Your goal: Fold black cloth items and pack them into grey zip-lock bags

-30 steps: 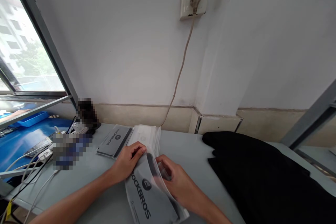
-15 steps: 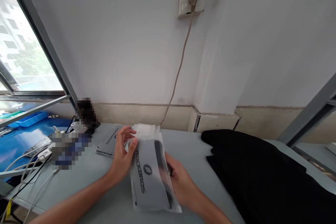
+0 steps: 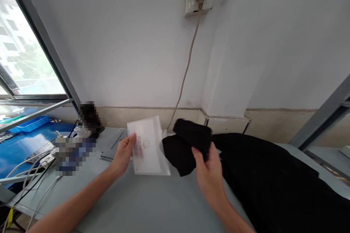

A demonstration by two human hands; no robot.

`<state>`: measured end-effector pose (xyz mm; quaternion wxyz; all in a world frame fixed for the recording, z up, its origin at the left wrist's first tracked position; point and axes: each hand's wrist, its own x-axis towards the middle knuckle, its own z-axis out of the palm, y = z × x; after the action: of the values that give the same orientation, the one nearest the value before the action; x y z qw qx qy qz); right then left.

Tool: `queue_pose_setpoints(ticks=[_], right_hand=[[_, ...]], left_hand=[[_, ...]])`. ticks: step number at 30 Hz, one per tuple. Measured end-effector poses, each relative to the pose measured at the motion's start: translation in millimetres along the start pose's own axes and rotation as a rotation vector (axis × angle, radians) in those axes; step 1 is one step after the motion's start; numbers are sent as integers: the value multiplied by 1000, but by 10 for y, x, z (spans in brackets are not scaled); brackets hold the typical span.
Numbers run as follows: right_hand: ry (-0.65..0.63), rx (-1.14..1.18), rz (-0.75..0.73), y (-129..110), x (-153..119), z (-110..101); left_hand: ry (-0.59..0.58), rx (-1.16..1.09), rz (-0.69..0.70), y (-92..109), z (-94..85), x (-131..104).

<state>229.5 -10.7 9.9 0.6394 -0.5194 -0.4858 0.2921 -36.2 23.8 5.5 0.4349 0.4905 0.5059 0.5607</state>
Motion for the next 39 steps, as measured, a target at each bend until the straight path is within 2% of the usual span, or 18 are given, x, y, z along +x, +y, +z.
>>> queue_pose_setpoints(ticks=[2,4,9,13,16,19,22,26,28,31,33,35,36,39], right_hand=[[129,42,34,-52,42,-41],[164,115,80,-87,66,-61],[114,223,205,-101,67,-61],[84,228,210,-115,51,-69],[32,213,214,-131,38,-79],[-53,114,218,-104,31,-88],[-122,18,189,-29,43,-94],[-193,4,194,-1,50,-86],[-327,61,245,-61,23,-65],[-655,130,309,-160,-52,-17],[-844,74,264,-160,-104,11],[-904,-102,123,-87,-148,29],[-866,-226,22,-33,-169,36],[-638,-601,-325,100,-240,64]], left_hand=[[48,-3,15,63,-109,142],[37,-1,27,104,-183,278],[19,160,5,37,-181,571],[43,331,-43,-91,-134,775],[91,527,-15,-143,-122,860],[96,710,51,-159,-94,849],[59,870,141,-195,-37,736],[-142,1291,303,-317,35,474],[-232,1403,335,-375,60,346],[-260,1459,357,-412,85,236],[-240,1467,386,-417,88,224],[-256,1451,438,-436,76,240],[-278,1439,459,-457,66,250],[-327,1417,452,-565,35,265]])
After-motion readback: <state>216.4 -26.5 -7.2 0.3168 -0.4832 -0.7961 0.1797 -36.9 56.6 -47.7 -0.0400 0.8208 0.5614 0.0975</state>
